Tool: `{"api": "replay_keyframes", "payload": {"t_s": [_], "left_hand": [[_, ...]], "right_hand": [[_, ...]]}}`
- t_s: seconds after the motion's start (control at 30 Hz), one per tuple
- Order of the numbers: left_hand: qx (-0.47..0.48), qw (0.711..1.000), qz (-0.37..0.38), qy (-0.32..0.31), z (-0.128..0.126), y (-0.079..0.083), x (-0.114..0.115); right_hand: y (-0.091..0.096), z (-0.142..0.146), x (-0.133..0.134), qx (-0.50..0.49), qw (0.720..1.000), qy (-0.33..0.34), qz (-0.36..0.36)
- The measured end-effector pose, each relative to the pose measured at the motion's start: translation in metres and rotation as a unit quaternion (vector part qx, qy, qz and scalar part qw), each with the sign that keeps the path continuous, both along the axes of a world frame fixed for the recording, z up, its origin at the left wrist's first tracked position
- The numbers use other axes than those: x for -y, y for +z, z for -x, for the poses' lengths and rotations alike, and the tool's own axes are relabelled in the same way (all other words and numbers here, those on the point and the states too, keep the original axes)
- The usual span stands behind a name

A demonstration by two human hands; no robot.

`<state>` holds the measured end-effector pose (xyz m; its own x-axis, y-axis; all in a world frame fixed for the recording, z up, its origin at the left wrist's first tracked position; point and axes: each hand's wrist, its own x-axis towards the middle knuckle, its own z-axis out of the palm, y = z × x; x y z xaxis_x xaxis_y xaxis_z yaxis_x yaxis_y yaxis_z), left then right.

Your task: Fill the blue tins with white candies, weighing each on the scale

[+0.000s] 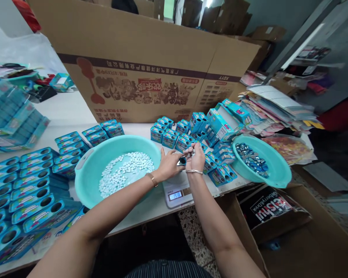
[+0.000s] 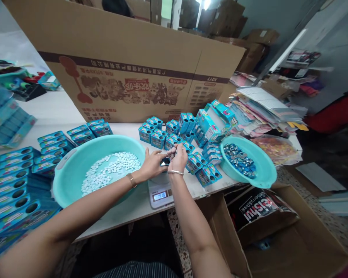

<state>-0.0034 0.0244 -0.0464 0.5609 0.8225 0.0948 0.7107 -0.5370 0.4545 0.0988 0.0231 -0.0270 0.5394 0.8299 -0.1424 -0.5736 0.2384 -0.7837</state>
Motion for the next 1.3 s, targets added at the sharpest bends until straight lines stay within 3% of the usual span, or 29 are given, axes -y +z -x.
{"api": "replay_keyframes", "payload": {"t_s": [0.3, 0.6, 0.97, 1.13, 1.3], "left_hand": [[0.011, 1.000, 0.012, 0.003, -0.003, 0.002, 0.001], [-0.005, 1.000, 0.007, -0.001, -0.002, 0.006, 0.000], [-0.003, 1.000, -0.003, 0.004, -0.001, 0.007, 0.003], [-0.004, 1.000, 0.008, 0.011, -0.001, 0.009, 0.003], [-0.011, 1.000, 0.016, 0.006, 0.009, 0.015, 0.005]], "right_hand": [[-0.007, 0.002, -0.001, 0.074, 0.997, -0.032, -0.009], [0.000, 0.001, 0.001, 0.071, 0.997, -0.017, 0.012], [-0.004, 0.003, 0.004, 0.098, 0.995, -0.020, 0.010], [-0.001, 0.004, 0.004, 0.065, 0.998, -0.018, 0.019], [0.006, -0.010, 0.002, -0.043, 0.998, 0.007, 0.038]]}}
